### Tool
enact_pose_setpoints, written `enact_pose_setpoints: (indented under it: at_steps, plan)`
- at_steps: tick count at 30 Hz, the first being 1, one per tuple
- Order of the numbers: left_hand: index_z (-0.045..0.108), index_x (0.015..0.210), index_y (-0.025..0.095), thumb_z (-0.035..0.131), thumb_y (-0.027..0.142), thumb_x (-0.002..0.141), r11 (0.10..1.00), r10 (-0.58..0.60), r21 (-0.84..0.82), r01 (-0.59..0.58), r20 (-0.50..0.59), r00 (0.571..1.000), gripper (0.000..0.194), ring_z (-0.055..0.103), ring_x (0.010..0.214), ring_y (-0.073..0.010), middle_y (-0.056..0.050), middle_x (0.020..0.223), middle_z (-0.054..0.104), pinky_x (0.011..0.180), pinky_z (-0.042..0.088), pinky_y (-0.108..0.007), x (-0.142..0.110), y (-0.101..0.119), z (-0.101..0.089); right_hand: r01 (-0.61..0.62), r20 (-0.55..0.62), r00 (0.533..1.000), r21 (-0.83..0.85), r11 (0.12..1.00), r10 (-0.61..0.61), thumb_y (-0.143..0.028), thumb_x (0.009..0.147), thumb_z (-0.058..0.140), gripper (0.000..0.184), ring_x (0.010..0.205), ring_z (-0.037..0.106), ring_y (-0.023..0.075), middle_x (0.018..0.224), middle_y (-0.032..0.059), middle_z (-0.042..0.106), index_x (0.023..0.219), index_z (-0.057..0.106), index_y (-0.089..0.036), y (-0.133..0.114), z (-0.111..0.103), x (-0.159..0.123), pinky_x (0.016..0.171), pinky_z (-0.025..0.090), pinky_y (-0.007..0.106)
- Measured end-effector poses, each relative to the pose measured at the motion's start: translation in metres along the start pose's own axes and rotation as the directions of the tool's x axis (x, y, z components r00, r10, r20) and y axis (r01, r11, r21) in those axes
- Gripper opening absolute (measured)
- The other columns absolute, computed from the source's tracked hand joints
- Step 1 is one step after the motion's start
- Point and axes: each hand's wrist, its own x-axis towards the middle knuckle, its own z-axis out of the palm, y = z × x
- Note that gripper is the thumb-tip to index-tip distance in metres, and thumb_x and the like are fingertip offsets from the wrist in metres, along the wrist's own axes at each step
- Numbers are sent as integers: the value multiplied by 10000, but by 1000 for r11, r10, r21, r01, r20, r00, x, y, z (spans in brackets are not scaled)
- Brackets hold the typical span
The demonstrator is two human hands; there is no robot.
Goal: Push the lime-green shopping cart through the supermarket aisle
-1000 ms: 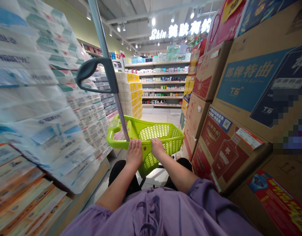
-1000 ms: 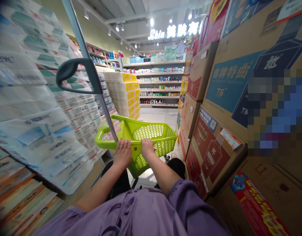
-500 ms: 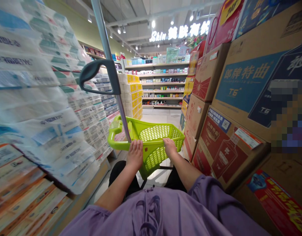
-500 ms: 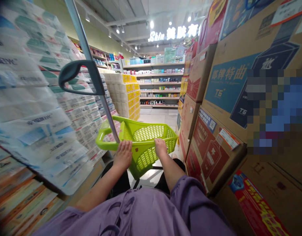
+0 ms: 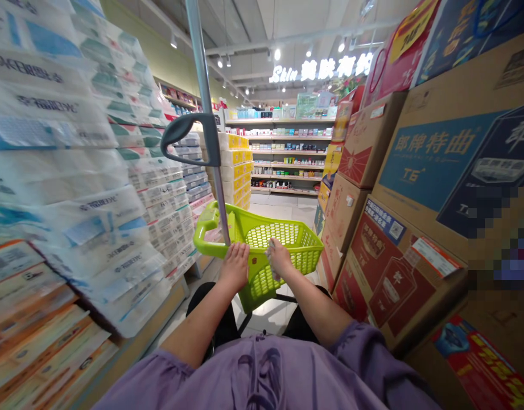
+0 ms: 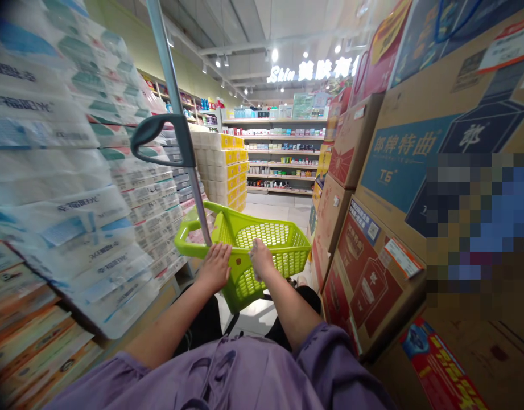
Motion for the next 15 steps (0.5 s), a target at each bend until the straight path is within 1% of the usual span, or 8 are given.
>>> enact_pose_setpoints:
  at_steps: [1, 2, 4, 6, 8, 11, 13, 15]
  plan:
    - [432, 1395, 59, 469, 302, 839, 1000, -4, 2, 4, 6, 1000, 608, 370, 1359, -298, -161, 1414, 491, 1179, 192, -444, 2, -1, -1, 42, -14, 999, 87, 995, -41, -180, 858, 449, 335, 697, 621, 147, 861, 34, 676, 1171, 563, -208, -8, 6, -3, 657, 475, 238]
    - [436, 1393, 58, 469, 304, 842, 1000, -5, 5, 5, 9, 1000, 604, 369, 1361, -297, -159, 1414, 493, 1177, 199, -440, 2, -3, -1, 93, -13, 996, 140, 986, -92, -189, 863, 440, 310, 698, 615, 144, 867, 32, 664, 1152, 553, -199, -15, 10, -7, 666, 480, 242]
    - [441, 1390, 57, 466, 299, 846, 1000, -1, 12, 1, 7, 1000, 595, 365, 1365, -296, -156, 1416, 492, 1175, 206, -437, 2, -4, -1, 186, 3, 982, 197, 963, -190, -165, 837, 445, 249, 770, 612, 146, 933, 40, 642, 1052, 566, -193, -21, 15, -14, 730, 490, 255]
    - [439, 1392, 60, 461, 283, 849, 1000, 1, 19, -1, -7, 1000, 588, 361, 1370, -295, -149, 1424, 486, 1176, 205, -438, -2, -5, 1, 265, 23, 961, 196, 944, -274, -117, 797, 446, 215, 880, 601, 158, 1015, 62, 615, 950, 581, -184, -22, 13, -19, 816, 485, 274]
    - [428, 1402, 66, 448, 257, 852, 1000, 5, 27, -4, -30, 1000, 582, 342, 1384, -292, -139, 1438, 472, 1178, 200, -438, -6, -5, 4, 313, 23, 946, 182, 932, -322, -102, 802, 429, 208, 943, 584, 174, 1055, 91, 594, 904, 596, -171, -24, 9, -22, 862, 479, 296]
    - [405, 1418, 74, 417, 205, 858, 999, 8, 32, -6, -69, 998, 575, 287, 1416, -278, -128, 1463, 444, 1183, 191, -437, -13, -7, 10, 353, 30, 931, 179, 918, -364, -148, 863, 413, 220, 979, 574, 182, 1073, 99, 585, 910, 627, -176, -34, 6, -22, 890, 478, 306]
    - [393, 1427, 79, 401, 182, 860, 1000, 12, 29, -9, -83, 997, 576, 267, 1426, -261, -131, 1465, 440, 1185, 192, -438, -16, -9, 13, 407, 44, 905, 200, 891, -423, -173, 888, 412, 239, 1023, 563, 177, 1097, 90, 581, 938, 646, -189, -42, 9, -23, 927, 466, 296]
    - [400, 1422, 76, 400, 177, 858, 1000, 14, 25, -12, -86, 996, 573, 271, 1425, -256, -136, 1459, 447, 1187, 195, -436, -18, -11, 14, 438, 48, 888, 212, 874, -457, -174, 893, 411, 254, 1026, 559, 169, 1092, 84, 580, 952, 657, -191, -46, 13, -25, 940, 460, 287]
